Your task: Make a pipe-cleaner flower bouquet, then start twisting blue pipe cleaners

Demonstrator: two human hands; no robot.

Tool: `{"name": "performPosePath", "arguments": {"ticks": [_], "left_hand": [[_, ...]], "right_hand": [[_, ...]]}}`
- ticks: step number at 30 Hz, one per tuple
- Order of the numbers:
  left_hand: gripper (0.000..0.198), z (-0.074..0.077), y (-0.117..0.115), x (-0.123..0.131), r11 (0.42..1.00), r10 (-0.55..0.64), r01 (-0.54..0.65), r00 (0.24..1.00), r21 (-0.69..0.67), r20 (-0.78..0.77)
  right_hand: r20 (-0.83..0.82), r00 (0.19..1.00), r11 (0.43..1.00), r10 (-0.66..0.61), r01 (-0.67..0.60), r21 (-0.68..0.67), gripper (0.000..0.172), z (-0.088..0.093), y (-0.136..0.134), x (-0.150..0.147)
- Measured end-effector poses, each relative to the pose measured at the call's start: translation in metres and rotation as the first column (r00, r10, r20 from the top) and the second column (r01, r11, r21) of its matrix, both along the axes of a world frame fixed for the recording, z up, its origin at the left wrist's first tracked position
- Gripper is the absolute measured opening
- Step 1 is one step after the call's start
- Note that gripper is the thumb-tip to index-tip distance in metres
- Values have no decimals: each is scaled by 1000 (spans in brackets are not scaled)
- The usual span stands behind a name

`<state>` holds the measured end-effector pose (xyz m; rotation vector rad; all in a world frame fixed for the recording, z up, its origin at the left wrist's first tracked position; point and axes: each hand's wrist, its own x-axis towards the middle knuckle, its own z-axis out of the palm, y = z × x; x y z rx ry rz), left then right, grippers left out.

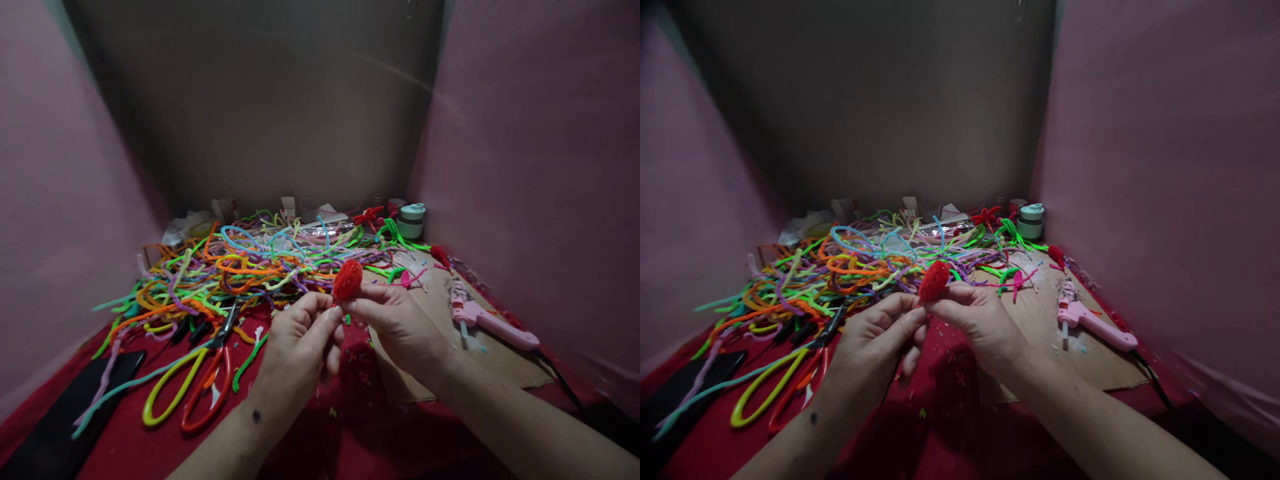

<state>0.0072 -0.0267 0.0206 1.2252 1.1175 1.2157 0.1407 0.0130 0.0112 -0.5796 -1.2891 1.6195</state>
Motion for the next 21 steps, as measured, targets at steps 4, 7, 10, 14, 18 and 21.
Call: {"name": "performPosePath", "arguments": {"ticks": [4,7,10,14,18,21], "left_hand": [[21,2,7,-6,969,-144,193,947,-151,288],[15,-2,15,-13,933,-210,315,870,-175,446],[15,-8,24,-17,909,-248,370,849,-191,467],[23,-12,28,-15,934,-221,301,910,-193,351],[15,-13,24,-9,998,-57,57,998,-26,-19],[11,-20,22,-8,952,194,-87,913,292,-359]], "right_hand": [[-107,985,981,135,-148,-129,12,-2,9,-5],[-201,959,957,198,-233,-170,14,-6,15,-11],[-228,954,950,193,-240,-200,14,-13,20,-16],[-246,954,948,172,-228,-223,16,-24,20,-19],[-250,966,974,63,-114,-197,16,-28,15,-20],[-237,969,986,-77,39,-163,14,-27,12,-20]]}}
